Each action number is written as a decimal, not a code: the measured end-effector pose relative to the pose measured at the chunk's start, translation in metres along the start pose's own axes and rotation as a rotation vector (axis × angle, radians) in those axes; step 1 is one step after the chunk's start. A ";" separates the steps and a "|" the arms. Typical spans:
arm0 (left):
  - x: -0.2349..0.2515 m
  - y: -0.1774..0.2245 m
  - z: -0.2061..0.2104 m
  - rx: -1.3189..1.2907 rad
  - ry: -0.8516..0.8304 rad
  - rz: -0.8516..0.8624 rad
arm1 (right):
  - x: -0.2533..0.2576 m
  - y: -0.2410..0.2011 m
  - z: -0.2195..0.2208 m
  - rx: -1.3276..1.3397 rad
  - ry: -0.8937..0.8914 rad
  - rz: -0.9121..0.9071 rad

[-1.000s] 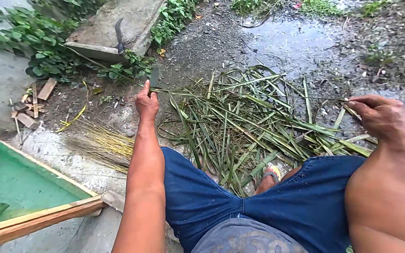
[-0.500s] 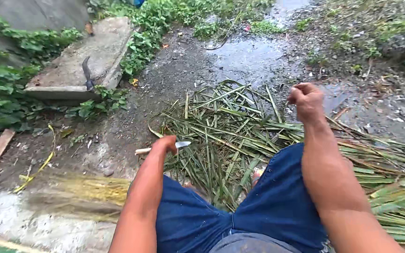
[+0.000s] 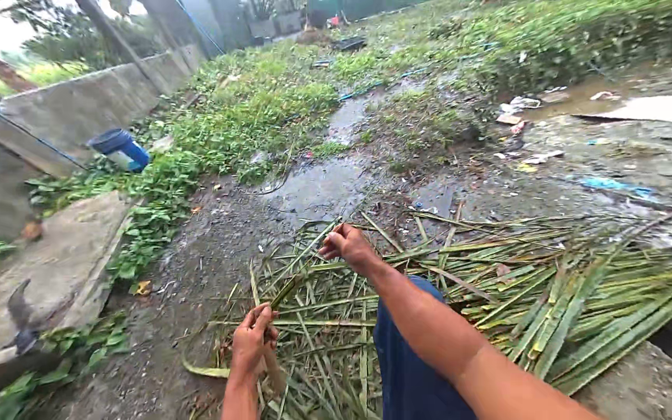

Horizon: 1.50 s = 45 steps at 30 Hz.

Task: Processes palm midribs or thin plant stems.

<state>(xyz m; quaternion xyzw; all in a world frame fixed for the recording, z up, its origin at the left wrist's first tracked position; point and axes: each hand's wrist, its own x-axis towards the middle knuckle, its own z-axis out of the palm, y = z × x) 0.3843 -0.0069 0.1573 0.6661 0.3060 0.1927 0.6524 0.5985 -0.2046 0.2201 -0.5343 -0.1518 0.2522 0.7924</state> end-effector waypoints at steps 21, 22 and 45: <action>-0.017 0.016 0.017 0.374 0.003 -0.104 | -0.009 0.027 0.028 -0.572 -0.269 -0.220; -0.017 0.018 0.023 0.417 -0.023 -0.074 | -0.009 0.030 0.029 -0.595 -0.283 -0.236; 0.036 -0.030 0.012 0.601 0.086 -0.410 | -0.013 0.011 0.023 -0.642 -0.184 -0.380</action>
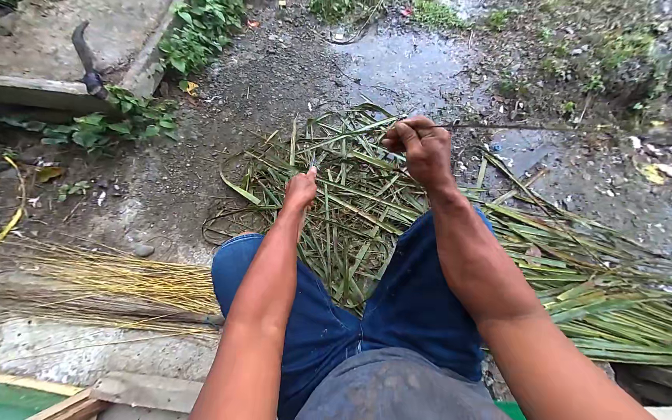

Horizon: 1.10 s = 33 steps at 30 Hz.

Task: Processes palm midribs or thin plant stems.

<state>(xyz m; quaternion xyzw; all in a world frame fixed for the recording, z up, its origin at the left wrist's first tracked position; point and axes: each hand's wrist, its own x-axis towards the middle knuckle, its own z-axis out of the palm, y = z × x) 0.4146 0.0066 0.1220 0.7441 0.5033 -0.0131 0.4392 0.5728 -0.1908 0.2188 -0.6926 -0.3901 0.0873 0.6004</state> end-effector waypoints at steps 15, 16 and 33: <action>-0.023 0.022 0.011 -0.021 0.033 0.195 | -0.009 0.009 0.025 -0.035 -0.074 -0.030; -0.021 0.021 0.011 -0.023 0.036 0.173 | -0.008 0.008 0.025 -0.043 -0.077 -0.026; -0.005 -0.004 0.005 -0.033 0.008 0.035 | 0.003 0.014 -0.026 0.176 0.215 0.049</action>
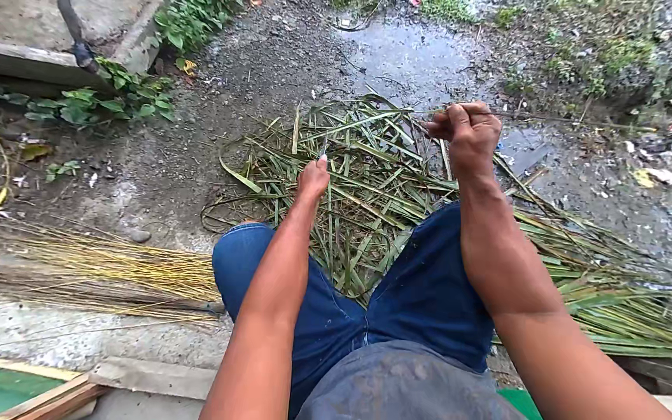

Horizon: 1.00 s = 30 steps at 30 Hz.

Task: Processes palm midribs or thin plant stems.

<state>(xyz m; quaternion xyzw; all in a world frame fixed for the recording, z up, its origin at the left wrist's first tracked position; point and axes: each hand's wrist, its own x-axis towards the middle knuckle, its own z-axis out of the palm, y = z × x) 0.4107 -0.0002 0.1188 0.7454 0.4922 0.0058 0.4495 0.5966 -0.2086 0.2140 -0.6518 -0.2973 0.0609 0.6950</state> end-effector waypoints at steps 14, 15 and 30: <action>-0.069 0.038 -0.012 -0.144 0.065 0.542 | -0.033 -0.008 0.044 -0.107 -0.302 -0.015; -0.074 0.039 -0.008 -0.095 0.080 0.614 | -0.035 -0.004 0.048 -0.133 -0.313 -0.047; -0.042 0.025 -0.017 -1.100 -0.253 0.207 | -0.025 -0.013 0.033 0.067 -0.170 0.060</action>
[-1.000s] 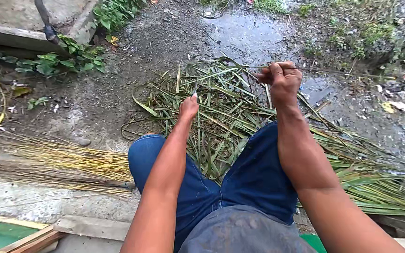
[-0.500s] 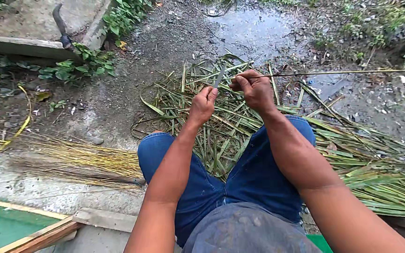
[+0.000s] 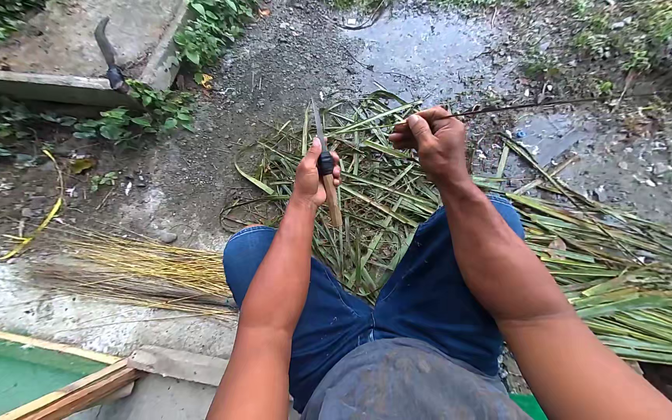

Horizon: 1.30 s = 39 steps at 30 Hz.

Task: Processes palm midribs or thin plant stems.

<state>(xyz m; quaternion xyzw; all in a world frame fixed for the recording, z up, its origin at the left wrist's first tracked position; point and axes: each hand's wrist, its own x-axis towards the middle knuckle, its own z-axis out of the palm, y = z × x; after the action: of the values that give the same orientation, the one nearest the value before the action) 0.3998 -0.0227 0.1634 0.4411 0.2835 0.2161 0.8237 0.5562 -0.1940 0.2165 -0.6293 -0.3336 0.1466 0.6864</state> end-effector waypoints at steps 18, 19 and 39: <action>-0.032 -0.007 0.045 0.815 -0.016 0.354 | -0.005 0.007 0.029 -0.093 -0.156 -0.025; -0.029 -0.009 0.042 0.875 0.005 0.401 | -0.005 0.005 0.028 -0.076 -0.159 -0.020; -0.025 0.003 0.027 0.486 -0.040 0.301 | -0.005 0.004 0.024 0.063 -0.259 -0.143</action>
<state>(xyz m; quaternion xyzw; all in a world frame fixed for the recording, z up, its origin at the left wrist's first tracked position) 0.3985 -0.0525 0.1847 0.6669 0.2418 0.2529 0.6579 0.5376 -0.1785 0.2109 -0.5580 -0.4585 0.1877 0.6657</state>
